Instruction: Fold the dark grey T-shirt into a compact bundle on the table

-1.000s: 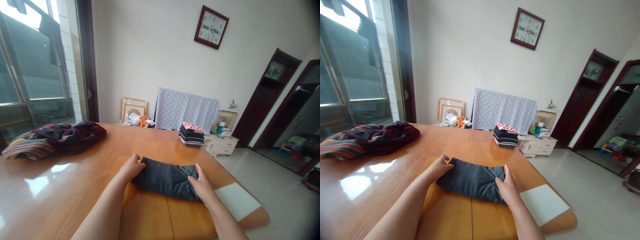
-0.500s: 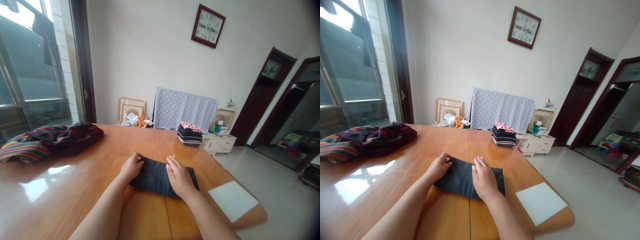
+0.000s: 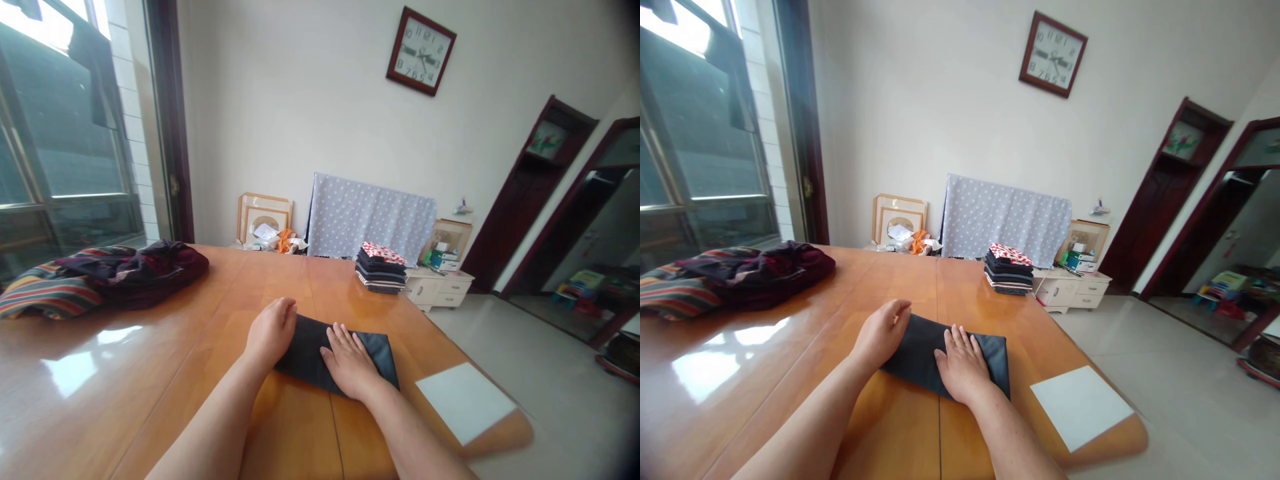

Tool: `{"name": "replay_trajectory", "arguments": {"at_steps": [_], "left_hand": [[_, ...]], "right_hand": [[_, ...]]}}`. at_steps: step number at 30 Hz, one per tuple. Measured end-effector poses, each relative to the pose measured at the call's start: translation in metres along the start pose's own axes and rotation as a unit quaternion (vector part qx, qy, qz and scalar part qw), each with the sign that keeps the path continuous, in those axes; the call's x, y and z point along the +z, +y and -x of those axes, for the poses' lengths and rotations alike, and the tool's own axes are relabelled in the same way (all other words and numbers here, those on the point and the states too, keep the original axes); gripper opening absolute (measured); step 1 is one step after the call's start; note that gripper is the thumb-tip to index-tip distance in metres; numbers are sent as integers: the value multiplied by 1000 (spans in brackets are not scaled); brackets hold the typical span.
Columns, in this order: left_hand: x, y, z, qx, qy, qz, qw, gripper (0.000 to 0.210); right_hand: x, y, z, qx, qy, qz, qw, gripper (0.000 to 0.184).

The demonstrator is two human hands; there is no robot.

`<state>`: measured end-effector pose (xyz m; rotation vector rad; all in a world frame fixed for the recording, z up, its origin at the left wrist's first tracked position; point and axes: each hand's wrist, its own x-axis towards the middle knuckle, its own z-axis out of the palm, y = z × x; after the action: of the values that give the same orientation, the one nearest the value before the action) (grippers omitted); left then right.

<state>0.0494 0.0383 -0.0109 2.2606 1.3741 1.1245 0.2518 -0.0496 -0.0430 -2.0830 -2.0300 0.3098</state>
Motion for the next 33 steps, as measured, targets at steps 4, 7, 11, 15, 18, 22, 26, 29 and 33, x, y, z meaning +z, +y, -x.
{"name": "replay_trajectory", "arguments": {"at_steps": [4,7,11,15,18,22,26,29,33], "left_hand": [[11,11,12,129,-123,-31,983,38],[21,4,15,142,-186,-87,968,42],[29,-5,14,125,-217,-120,961,47],[32,-7,13,125,-220,-127,959,49],[32,-7,13,130,-221,-127,958,49],[33,-8,14,127,-223,-129,958,48],[33,-8,14,122,-221,-133,959,48],[33,-9,14,121,-222,-131,959,46],[34,-10,14,120,-222,-127,959,44]], "right_hand": [[0,2,-1,3,-6,-7,1000,68],[2,9,-5,1,8,-62,998,65],[-2,10,-15,72,99,-285,951,67],[-2,-5,-31,116,238,-529,806,73],[9,-20,-44,124,268,-607,738,73],[26,-37,-49,134,264,-624,723,76],[28,-44,-40,124,262,-618,731,78],[25,-43,-33,117,253,-617,736,81],[27,-41,-32,117,251,-637,720,79]]}}
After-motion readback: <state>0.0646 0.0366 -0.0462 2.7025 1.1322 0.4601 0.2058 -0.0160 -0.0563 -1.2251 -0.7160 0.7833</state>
